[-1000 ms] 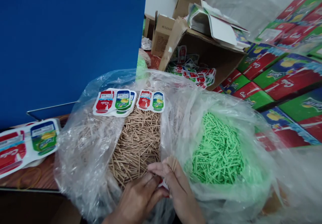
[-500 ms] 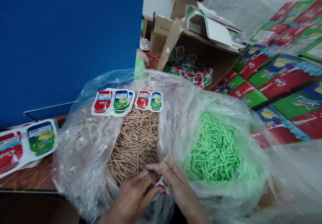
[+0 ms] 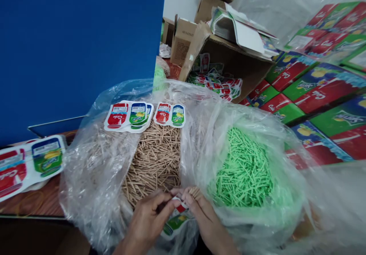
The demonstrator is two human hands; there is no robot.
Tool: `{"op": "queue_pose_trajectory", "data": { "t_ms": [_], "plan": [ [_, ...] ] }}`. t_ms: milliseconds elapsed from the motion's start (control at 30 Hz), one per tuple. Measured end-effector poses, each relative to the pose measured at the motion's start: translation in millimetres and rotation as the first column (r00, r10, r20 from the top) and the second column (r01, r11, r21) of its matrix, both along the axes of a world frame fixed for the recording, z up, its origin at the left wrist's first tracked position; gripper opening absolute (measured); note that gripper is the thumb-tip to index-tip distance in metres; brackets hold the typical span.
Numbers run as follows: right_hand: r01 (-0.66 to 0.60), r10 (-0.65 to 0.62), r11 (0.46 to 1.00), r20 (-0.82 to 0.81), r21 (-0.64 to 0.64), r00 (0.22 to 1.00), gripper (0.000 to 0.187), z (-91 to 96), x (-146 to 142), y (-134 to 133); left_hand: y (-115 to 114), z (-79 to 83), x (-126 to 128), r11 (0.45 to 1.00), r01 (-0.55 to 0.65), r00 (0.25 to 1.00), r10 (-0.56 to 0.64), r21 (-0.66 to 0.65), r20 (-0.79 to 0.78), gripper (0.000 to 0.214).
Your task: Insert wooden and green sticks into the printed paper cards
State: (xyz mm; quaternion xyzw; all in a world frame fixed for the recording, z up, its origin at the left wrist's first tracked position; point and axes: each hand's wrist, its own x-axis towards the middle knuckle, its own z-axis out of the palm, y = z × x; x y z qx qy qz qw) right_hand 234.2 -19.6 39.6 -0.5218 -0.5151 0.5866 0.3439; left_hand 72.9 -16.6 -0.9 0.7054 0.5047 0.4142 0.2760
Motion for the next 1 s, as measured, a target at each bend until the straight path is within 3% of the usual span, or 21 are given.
{"op": "queue_pose_trajectory", "data": {
  "t_ms": [300,500,667,833,1000],
  "plan": [
    [0.264,-0.261,0.964,-0.110,0.013,0.959,0.033,-4.9,-9,-21,-10,-1.2,1,0.993,0.033,0.999,-0.030,0.110,-0.032,0.033],
    [0.290,-0.287,0.957,-0.094,0.022,0.953,0.037,1.2,-16,-21,-20,-12.4,7,0.932,0.080,0.978,-0.005,0.352,-0.208,0.016],
    [0.339,-0.321,0.934,-0.150,0.115,0.935,0.032,-0.7,-26,-23,-15,-0.7,9,0.905,0.085,0.965,0.030,0.417,-0.261,0.021],
    [0.315,-0.310,0.927,-0.054,0.205,0.949,0.036,0.9,-33,-23,-10,10.4,6,0.912,0.077,0.976,0.014,0.403,-0.217,0.024],
    [0.427,-0.416,0.893,-0.104,0.141,0.904,0.036,-11.7,-33,-28,-13,4.3,3,0.990,0.049,0.999,-0.047,0.130,-0.013,0.026]
  ]
}}
